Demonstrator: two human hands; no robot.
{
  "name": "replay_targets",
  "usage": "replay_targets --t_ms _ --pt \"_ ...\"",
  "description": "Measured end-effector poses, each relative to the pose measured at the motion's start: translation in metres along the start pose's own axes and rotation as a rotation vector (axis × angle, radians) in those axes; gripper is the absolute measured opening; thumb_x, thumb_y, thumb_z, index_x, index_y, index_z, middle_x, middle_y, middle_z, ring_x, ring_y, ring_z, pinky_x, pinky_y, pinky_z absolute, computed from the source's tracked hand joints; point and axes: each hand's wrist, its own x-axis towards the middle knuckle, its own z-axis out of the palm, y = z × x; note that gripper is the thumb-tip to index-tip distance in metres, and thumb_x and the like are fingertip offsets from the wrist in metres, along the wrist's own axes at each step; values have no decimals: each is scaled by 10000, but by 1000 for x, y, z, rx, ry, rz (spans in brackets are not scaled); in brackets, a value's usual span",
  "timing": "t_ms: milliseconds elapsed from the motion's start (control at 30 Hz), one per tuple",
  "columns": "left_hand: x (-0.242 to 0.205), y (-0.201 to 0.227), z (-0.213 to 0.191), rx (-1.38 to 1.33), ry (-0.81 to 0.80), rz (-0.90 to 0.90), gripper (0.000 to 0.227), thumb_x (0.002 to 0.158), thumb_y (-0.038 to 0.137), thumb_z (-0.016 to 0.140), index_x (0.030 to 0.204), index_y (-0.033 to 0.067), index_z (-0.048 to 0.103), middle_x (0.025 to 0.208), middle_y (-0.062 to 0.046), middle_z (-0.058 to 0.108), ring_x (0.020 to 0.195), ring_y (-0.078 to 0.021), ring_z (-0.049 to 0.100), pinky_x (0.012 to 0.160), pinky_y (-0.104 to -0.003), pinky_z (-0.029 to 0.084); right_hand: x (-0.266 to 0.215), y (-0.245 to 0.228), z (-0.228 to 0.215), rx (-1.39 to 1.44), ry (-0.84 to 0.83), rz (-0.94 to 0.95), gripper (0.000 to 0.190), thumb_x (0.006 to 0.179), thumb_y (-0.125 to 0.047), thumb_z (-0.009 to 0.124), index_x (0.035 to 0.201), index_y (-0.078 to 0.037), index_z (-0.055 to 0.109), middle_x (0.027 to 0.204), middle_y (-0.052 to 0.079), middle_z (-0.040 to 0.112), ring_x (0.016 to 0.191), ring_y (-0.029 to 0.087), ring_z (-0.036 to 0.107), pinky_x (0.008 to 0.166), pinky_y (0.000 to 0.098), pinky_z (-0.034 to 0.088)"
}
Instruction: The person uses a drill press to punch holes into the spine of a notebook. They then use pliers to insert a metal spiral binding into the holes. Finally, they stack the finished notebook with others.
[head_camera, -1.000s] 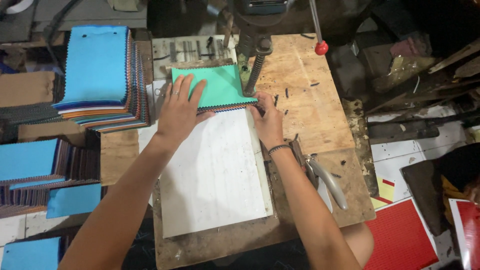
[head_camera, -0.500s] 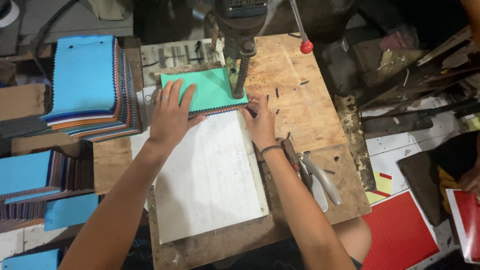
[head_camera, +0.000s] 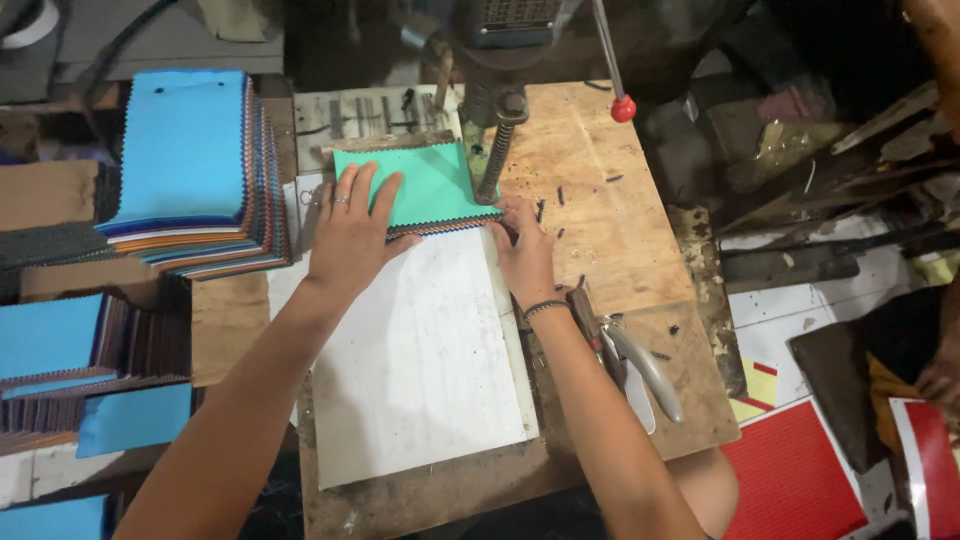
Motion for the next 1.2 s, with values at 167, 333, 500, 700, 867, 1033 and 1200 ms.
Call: replay_targets --t_ms 167,333,500,700,867,1033,1200 --pt "8 9 -17 -10 -63 -56 929 910 815 469 1567 162 400 1565 -254 395 1537 -431 243 1204 -702 75 1 1 -1 1 -19 6 301 944 -113 734 1184 -215 583 1066 80 785 1080 250 730 952 390 601" --pt "34 15 -16 -33 -144 171 1014 868 861 440 1595 162 333 1662 -154 298 1564 -349 202 1248 -608 149 0 1 1 -39 3 0 297 942 -147 745 1180 -209 579 1061 60 788 1065 234 733 945 379 601" --pt "34 -2 -5 -85 -234 175 1023 843 830 507 1636 254 212 1671 -96 275 1549 -331 239 1253 -587 156 1 0 1 -83 -14 2 304 942 -153 737 1195 -210 577 1082 58 785 1082 238 725 952 392 593" --pt "33 -13 8 -90 -125 212 969 846 791 550 1627 295 263 1643 -79 335 1529 -336 295 1238 -579 194 2 0 1 -140 -30 31 317 940 -176 736 1197 -232 560 1101 40 783 1076 237 726 941 396 591" --pt "33 -14 3 -85 -175 193 896 885 766 518 1623 333 255 1657 -76 310 1534 -336 278 1234 -601 177 4 1 1 -157 -32 38 317 948 -189 729 1200 -248 546 1115 26 781 1065 223 730 916 383 601" --pt "32 -15 2 -106 -181 193 909 865 723 594 1618 332 267 1659 -72 307 1538 -339 274 1232 -608 164 5 -10 -7 -210 -90 21 308 945 -175 718 1194 -208 539 1123 89 778 1071 293 725 901 442 607" --pt "33 -15 0 -130 -189 175 917 857 702 620 1617 342 256 1664 -69 294 1546 -335 253 1237 -609 144 10 -12 -19 -336 -165 -27 350 934 -207 735 1234 -216 556 1155 110 765 1063 282 726 873 437 617"
